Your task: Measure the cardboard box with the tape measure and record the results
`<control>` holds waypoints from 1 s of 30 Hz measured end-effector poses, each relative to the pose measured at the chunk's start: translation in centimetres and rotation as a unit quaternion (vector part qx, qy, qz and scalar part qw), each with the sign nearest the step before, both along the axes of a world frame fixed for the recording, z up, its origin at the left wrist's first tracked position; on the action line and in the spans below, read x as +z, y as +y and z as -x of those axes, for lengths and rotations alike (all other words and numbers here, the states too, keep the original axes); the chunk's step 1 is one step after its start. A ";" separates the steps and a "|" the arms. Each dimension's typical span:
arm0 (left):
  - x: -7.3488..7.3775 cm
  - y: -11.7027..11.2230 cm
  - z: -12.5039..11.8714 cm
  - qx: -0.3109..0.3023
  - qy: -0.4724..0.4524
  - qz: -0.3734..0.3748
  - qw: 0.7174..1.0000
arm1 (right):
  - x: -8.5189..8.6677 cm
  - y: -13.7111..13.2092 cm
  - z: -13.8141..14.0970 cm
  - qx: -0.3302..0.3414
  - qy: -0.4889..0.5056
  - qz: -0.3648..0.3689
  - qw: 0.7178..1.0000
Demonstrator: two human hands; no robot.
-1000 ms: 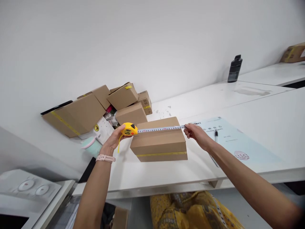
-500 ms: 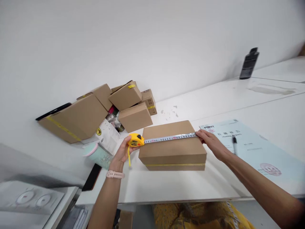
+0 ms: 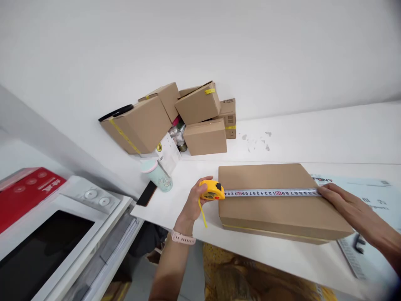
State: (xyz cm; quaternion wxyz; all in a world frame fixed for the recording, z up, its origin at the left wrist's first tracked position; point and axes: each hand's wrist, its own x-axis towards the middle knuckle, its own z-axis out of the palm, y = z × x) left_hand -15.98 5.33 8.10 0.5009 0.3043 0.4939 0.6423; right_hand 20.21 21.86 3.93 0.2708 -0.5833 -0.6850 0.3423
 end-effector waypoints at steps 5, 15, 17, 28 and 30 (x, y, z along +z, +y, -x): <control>0.3 0.3 1.5 0.006 0.007 0.006 1.000 | -1.3 0.7 -0.5 0.004 0.038 0.085 0.996; -1.0 0.9 4.3 0.040 0.009 0.049 0.998 | -0.3 -0.7 1.1 -0.101 0.131 0.065 0.984; -1.3 0.6 4.4 0.048 0.007 0.051 0.998 | -0.5 -0.7 1.3 -0.107 0.158 0.074 0.979; -0.9 0.6 4.9 0.027 0.004 0.040 0.999 | -0.3 -1.3 2.6 -0.108 0.330 0.159 0.924; -0.8 0.9 4.7 0.012 0.006 0.039 0.999 | -0.2 -1.2 2.7 -0.098 0.329 0.136 0.929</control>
